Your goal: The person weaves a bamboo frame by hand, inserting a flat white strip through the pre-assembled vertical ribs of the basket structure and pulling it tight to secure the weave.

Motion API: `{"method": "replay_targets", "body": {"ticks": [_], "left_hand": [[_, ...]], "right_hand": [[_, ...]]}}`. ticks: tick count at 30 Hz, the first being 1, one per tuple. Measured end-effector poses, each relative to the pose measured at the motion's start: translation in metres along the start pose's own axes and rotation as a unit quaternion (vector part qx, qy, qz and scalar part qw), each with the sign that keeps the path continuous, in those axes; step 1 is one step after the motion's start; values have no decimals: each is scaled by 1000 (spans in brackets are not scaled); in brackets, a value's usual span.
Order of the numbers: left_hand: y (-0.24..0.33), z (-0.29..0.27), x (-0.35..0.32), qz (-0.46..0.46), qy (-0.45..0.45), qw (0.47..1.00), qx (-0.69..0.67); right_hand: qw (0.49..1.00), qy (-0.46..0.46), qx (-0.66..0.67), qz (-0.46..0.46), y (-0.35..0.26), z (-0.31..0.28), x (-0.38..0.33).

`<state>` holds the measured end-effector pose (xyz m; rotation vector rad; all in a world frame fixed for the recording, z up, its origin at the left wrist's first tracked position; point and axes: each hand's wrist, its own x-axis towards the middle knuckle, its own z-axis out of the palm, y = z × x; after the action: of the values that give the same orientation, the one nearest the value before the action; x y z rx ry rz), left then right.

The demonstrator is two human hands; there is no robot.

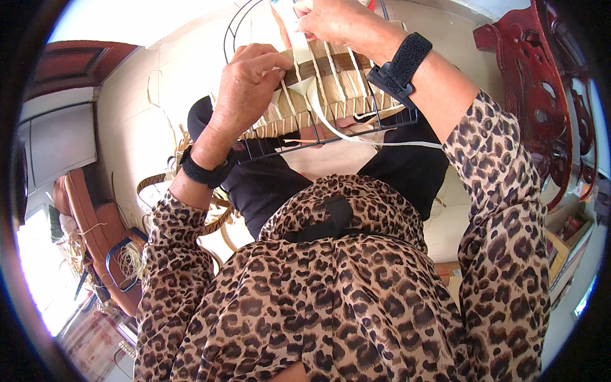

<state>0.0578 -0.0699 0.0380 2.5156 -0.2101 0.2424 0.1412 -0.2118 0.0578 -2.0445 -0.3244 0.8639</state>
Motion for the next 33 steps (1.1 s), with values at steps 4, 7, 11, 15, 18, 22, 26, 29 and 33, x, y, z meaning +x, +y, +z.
{"method": "replay_targets", "body": {"ticks": [4,7,11,15,18,22,26,29,33], "left_hand": [[0,-2,-3,-4,-11,1000,-29],[5,-5,-13,-30,9,998,-55],[12,-9,-29,-61,17,997,-52],[9,-4,-36,-45,27,999,-2],[8,-3,-34,-23,22,999,17],[8,0,-33,-13,15,999,43],[8,1,-33,-5,17,998,54],[9,2,-33,-9,20,998,50],[16,4,-31,-26,29,999,38]], "right_hand": [[996,27,-63,-63,8,-1,3],[975,94,-127,-157,5,-1,-6],[910,167,-233,-300,4,-2,-24],[837,130,-379,-372,11,12,-37],[827,145,-390,-377,19,20,-38],[843,131,-360,-376,22,22,-36],[837,133,-354,-395,23,19,-34],[879,53,-325,-345,16,4,-31],[880,90,-354,-303,1,-31,-8]]}}
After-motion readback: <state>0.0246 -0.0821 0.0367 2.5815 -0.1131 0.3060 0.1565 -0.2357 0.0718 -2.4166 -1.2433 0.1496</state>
